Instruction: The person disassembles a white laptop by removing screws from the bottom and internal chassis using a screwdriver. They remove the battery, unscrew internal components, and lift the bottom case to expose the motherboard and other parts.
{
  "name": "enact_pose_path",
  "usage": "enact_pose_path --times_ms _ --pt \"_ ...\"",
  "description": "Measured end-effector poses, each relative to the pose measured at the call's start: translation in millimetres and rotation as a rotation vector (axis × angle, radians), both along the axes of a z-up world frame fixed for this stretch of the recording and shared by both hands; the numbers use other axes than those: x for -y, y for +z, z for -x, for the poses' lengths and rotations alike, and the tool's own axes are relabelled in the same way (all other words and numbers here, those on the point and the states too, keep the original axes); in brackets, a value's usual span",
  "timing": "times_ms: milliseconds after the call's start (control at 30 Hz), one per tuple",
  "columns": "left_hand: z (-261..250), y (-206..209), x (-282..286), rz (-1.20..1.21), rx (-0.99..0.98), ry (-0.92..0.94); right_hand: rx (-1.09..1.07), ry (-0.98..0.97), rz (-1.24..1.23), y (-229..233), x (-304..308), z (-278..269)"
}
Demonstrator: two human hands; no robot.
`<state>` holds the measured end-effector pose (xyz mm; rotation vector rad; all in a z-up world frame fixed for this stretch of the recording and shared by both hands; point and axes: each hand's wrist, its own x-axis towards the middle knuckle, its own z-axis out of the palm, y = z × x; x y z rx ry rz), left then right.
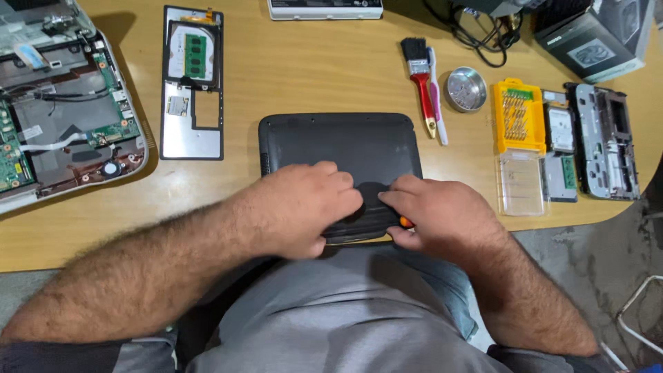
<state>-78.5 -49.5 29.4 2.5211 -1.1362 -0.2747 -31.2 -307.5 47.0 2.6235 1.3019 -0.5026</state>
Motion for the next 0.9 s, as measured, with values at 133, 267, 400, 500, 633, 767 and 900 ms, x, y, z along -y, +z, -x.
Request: enact_pose_path --times_ms 133,267,400,500,633,767,900 --pt "-15.1 -0.1 -14.6 0.133 -0.051 -0.026 -0.028 -0.037 -0.068 -6.9 5.6 1.6" --pt "-27.7 -21.3 -19.6 0.249 0.096 -0.054 -0.031 -0.070 -0.169 -16.9 11.2 -1.7" --pt "-33.6 -37.6 -18.8 0.255 0.225 -0.017 -0.088 -0.100 -0.257 -18.3 14.2 -2.3" --pt "-33.1 -33.6 -17.7 0.226 0.237 0.005 -0.180 -0.145 -0.298 -16.7 14.0 -5.2" --pt "-33.9 -29.5 -14.2 0.206 0.227 0.007 -0.214 -0.170 -0.337 -26.1 18.2 -9.4" --pt "-34.6 -31.5 -11.5 0.213 0.271 -0.017 -0.239 -0.160 -0.300 -18.9 13.7 -10.2" --pt "-34.3 -34.0 -11.0 0.227 0.287 -0.012 -0.285 -0.239 -0.229 -7.7 7.0 -8.4"
